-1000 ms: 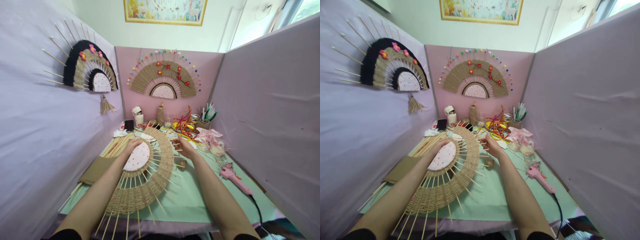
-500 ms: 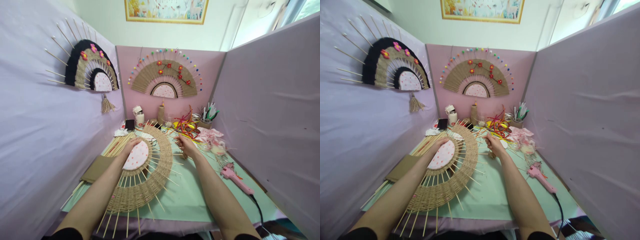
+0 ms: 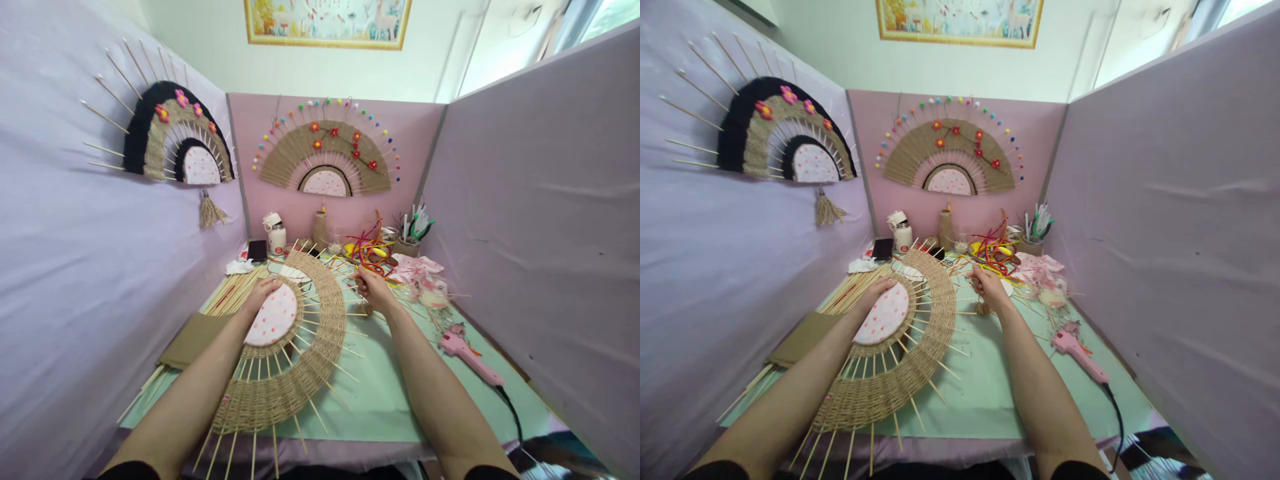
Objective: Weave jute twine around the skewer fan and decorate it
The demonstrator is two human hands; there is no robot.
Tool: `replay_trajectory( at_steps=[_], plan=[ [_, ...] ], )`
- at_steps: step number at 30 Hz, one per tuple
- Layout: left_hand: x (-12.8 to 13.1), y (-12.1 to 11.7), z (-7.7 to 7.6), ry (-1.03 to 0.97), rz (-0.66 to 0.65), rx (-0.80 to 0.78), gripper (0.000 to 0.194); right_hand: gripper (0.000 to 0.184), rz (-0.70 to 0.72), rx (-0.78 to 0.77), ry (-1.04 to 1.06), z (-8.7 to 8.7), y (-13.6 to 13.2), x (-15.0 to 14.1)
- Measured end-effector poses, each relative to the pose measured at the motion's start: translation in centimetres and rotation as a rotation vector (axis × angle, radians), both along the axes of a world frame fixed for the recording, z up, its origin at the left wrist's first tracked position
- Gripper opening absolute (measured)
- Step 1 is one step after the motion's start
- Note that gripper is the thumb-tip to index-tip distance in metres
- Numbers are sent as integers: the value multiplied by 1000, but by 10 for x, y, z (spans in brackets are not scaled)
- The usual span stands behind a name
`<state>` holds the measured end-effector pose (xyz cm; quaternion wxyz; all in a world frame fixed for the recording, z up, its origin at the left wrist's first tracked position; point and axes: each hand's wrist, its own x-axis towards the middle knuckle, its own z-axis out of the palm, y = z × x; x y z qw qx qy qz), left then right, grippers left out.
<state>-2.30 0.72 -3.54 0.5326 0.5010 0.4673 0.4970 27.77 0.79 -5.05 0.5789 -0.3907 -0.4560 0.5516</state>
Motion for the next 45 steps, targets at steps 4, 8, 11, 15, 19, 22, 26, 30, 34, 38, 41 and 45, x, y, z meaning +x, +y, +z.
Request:
replay_trajectory(
  at_steps=[4, 8, 11, 15, 19, 22, 26, 30, 34, 38, 41, 45],
  plan=[
    [0, 1, -2, -4, 12, 40, 30, 45, -31, 19, 40, 1, 1, 2],
    [0, 1, -3, 4, 16, 47, 26, 44, -37, 23, 53, -2, 4, 3],
    [0, 0, -3, -6, 40, 37, 26, 43, -34, 29, 59, -3, 5, 4],
    [1, -1, -3, -14, 48, 20, 26, 44, -23, 31, 50, -2, 3, 3],
    [1, -1, -4, -33, 47, 12, 27, 45, -16, 30, 45, 2, -1, 1],
    [1, -1, -4, -55, 34, 21, 28, 46, -16, 40, 40, 5, -3, -1],
    [1, -1, -5, -59, 21, 27, 30, 45, -12, 45, 55, 6, -3, -1],
    [1, -3, -4, -54, 33, 32, 29, 43, -27, 52, 63, 7, -4, -1],
    [1, -3, -2, -50, 35, 29, 30, 42, -35, 52, 71, 10, -5, 0],
    [1, -1, -3, -29, 66, 11, 34, 42, -41, 66, 73, 11, -5, 0],
    [0, 2, -5, -2, 57, 14, 33, 42, -51, 75, 76, 12, -4, 0],
    [-1, 3, -6, 16, 47, 22, 31, 42, -52, 81, 84, 12, -5, 0]
  ],
)
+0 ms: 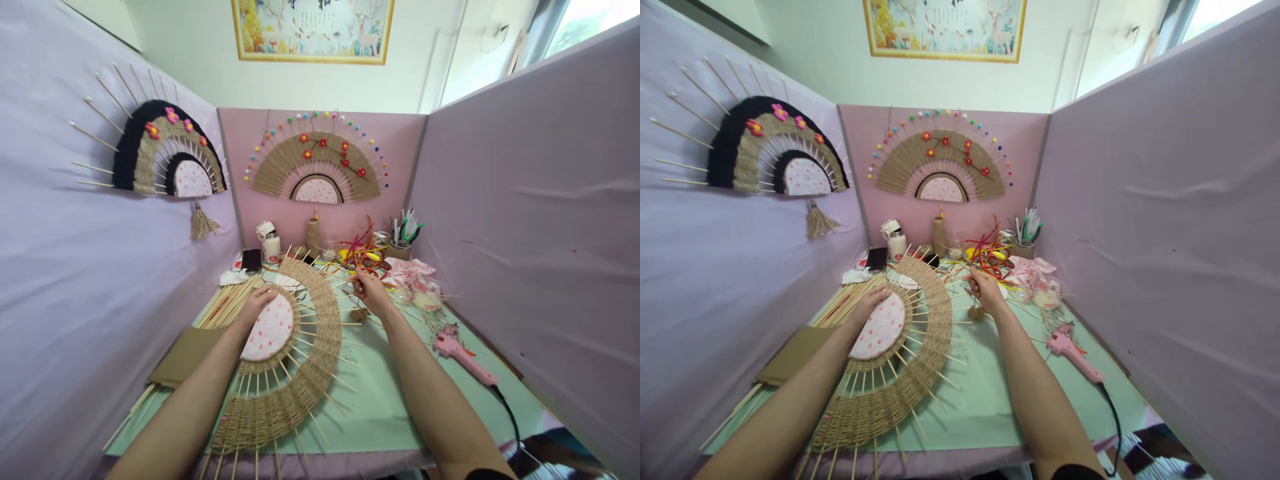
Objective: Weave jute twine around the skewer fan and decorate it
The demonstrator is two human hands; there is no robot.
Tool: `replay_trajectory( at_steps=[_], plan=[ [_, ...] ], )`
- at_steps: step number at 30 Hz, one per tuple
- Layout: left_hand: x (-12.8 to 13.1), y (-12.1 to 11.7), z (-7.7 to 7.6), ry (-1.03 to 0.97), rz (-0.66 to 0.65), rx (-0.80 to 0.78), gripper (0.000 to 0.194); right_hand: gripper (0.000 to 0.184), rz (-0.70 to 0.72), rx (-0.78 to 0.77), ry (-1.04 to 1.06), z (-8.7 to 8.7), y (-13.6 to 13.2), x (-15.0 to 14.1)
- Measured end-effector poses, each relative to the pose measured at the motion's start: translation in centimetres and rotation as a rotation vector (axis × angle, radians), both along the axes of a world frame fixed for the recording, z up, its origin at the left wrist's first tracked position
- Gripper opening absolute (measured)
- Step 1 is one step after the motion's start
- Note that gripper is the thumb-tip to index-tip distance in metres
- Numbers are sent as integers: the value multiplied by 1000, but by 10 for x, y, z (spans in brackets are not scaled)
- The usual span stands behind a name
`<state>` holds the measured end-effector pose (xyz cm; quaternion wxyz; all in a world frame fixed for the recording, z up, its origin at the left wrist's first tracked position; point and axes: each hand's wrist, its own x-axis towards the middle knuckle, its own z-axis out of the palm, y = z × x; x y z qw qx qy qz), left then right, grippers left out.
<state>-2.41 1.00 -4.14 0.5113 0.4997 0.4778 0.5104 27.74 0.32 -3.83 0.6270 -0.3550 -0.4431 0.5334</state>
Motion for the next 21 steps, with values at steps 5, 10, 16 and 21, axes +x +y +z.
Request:
replay_trajectory(
  at_steps=[5, 10, 16, 21],
  plan=[
    [0, 0, 0, -39, -9, -16, 30, 40, -7, 19, -2, 0, 0, 1],
    [0, 0, 0, -73, -14, -22, 30, 41, -35, 34, -74, 0, -2, 1],
    [2, -4, 5, -104, -9, 1, 30, 51, 49, -25, -76, 2, -4, 0],
    [2, -2, 5, -116, 28, 13, 33, 59, 164, -35, -8, 3, -6, -6]
  ],
)
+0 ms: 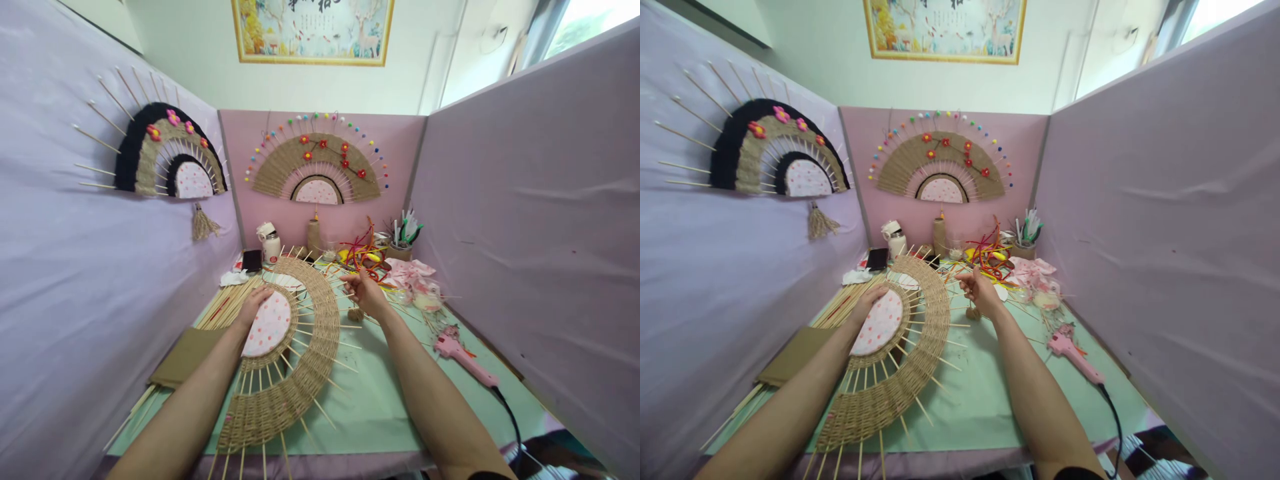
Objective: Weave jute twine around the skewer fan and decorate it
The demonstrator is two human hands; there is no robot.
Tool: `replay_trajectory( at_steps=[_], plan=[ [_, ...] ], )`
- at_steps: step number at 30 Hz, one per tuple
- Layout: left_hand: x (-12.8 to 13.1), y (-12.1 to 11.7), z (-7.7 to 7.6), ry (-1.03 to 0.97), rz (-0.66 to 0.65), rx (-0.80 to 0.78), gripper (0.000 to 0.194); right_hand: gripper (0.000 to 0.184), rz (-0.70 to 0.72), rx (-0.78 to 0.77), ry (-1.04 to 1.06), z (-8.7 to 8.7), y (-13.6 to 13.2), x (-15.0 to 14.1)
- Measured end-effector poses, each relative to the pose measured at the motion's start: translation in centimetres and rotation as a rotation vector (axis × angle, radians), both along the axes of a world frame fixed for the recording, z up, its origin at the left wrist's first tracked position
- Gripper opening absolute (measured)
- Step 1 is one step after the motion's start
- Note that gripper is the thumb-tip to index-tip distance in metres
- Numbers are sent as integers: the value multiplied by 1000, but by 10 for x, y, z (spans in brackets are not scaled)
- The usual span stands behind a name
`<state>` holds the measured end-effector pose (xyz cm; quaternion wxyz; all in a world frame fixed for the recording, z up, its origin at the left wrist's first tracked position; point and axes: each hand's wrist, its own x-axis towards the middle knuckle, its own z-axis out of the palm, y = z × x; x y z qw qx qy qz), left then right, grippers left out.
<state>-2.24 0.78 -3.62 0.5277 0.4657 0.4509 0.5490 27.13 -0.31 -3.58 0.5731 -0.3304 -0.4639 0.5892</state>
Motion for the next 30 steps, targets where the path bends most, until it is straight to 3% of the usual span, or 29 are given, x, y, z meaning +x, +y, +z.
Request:
replay_trajectory(
  at_steps=[8, 18, 26, 30],
  plan=[
    [0, 2, -6, -54, -52, 68, 30, 62, 96, -32, -20, -2, -5, -12],
    [3, -4, 1, -69, -9, 15, 35, 58, 80, -45, -34, -1, -4, -10],
    [-1, 2, -6, -100, 12, 2, 31, 53, 62, -40, -32, -5, 0, -5],
    [-3, 4, -7, -58, 57, 45, 32, 55, -27, -7, -48, -5, 4, -3]
  ],
)
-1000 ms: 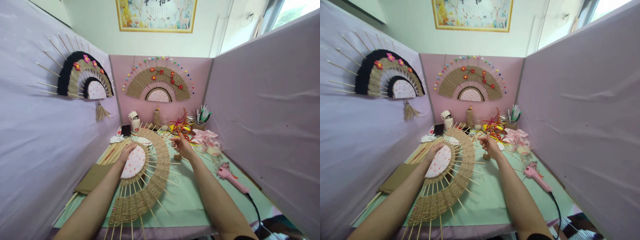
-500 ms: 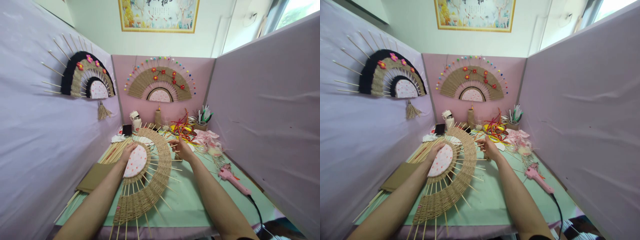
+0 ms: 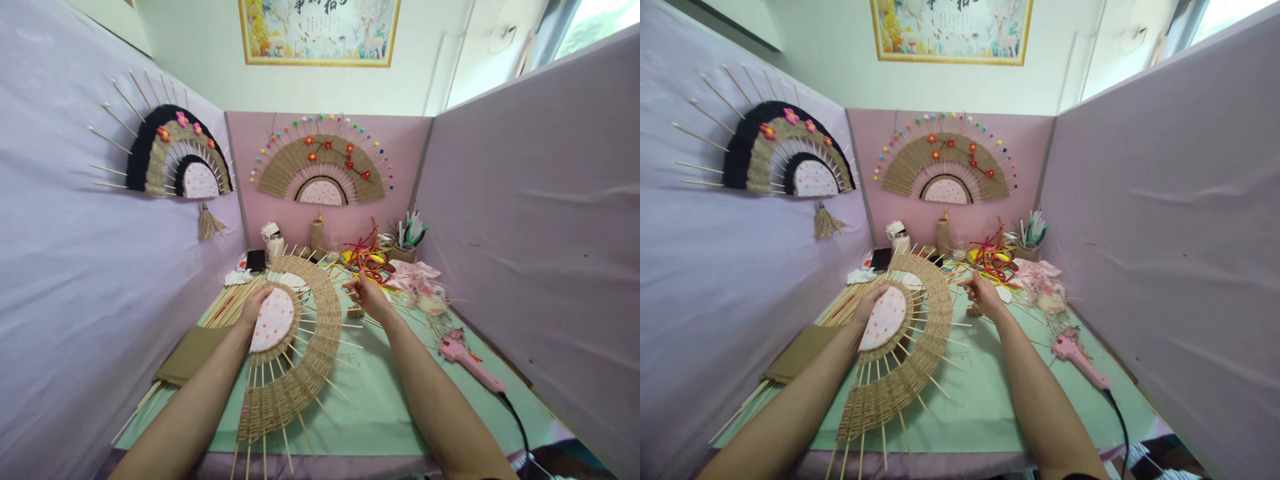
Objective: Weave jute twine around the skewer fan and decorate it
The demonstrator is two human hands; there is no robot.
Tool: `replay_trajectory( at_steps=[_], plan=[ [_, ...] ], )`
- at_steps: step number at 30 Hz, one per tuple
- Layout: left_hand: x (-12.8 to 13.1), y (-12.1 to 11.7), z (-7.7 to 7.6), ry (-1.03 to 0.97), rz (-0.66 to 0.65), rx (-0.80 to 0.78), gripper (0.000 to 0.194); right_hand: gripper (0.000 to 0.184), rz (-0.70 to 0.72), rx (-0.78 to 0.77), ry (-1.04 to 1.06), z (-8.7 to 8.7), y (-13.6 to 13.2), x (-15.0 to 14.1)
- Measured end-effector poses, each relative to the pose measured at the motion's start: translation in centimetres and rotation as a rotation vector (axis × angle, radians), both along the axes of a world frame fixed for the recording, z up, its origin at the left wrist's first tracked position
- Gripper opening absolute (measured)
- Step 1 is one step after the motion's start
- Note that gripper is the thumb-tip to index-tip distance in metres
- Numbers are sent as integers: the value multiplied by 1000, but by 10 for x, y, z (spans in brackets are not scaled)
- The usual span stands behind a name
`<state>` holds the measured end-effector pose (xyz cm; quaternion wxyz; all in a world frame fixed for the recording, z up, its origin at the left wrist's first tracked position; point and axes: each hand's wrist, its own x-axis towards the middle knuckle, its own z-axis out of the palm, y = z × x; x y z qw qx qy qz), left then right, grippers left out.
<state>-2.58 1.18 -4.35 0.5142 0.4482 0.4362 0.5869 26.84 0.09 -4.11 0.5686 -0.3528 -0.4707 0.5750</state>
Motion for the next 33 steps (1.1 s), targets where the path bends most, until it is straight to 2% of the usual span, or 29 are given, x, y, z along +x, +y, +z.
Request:
replay_trajectory(
  at_steps=[4, 13, 24, 28, 33],
  plan=[
    [-1, 1, -1, 3, 12, 28, 30, 53, -87, 31, 33, -1, 3, 3],
    [3, -5, 5, -33, 2, -15, 28, 46, -133, 44, 89, -6, 8, 7],
    [-1, 2, -4, -31, 17, -4, 29, 44, -256, 168, -46, -6, 5, 7],
    [-3, 5, -7, -42, 28, -5, 30, 45, -222, 188, -57, -6, 4, 7],
    [-3, 9, -11, -56, 55, 8, 31, 54, -108, 146, 10, -1, -1, 2]
  ],
)
